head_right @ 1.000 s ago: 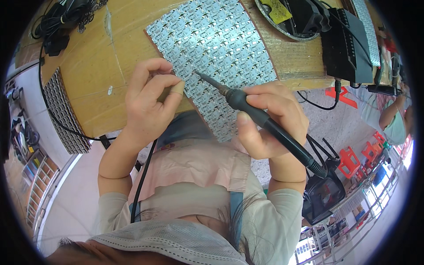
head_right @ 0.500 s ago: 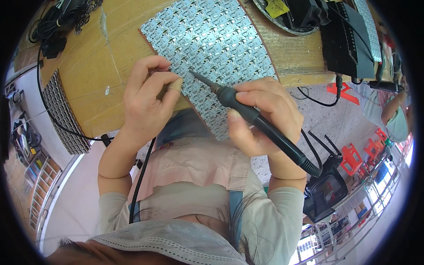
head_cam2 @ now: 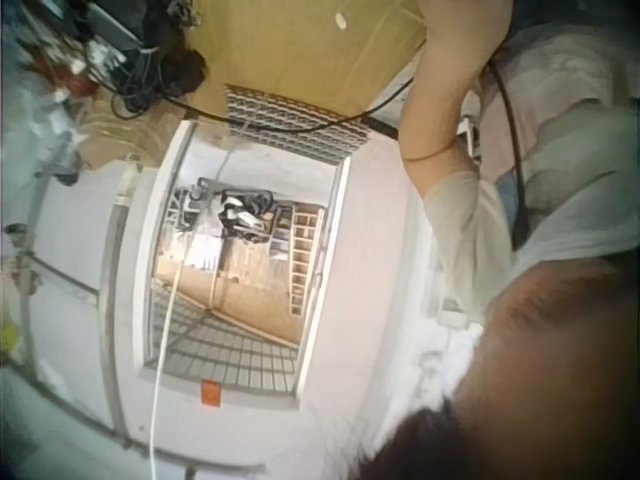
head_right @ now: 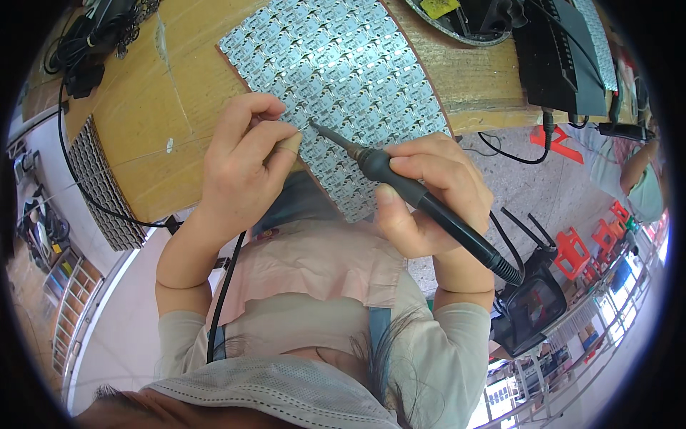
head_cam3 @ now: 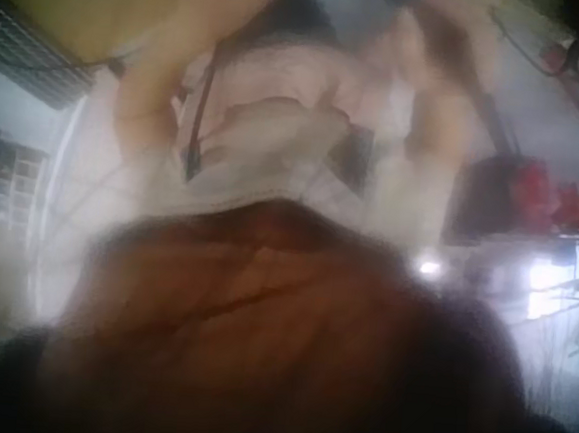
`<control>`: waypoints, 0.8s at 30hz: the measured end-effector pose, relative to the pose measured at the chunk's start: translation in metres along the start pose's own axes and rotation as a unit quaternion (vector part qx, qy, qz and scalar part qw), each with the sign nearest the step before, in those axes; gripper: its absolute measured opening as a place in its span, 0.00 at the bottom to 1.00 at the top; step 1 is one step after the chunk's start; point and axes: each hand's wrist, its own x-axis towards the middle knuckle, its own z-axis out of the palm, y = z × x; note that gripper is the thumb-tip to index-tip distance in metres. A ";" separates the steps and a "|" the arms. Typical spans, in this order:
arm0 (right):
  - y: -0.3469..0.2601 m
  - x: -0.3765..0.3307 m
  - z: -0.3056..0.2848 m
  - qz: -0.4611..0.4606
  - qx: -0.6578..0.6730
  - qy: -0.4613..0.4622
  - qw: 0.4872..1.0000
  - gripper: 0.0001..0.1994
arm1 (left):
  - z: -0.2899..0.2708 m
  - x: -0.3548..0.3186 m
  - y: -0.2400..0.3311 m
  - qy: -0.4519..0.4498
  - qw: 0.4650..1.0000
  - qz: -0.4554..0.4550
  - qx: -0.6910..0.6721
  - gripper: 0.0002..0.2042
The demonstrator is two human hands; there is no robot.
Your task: The person flips over a circuit board on the workbench, picks up a soldering iron, and solders components onto the board using solder wire and the soldering iron.
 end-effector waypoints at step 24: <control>-0.005 -0.015 -0.007 0.016 0.001 -0.002 1.000 0.12 | 0.000 0.001 0.006 -0.064 0.997 0.045 0.002 0.08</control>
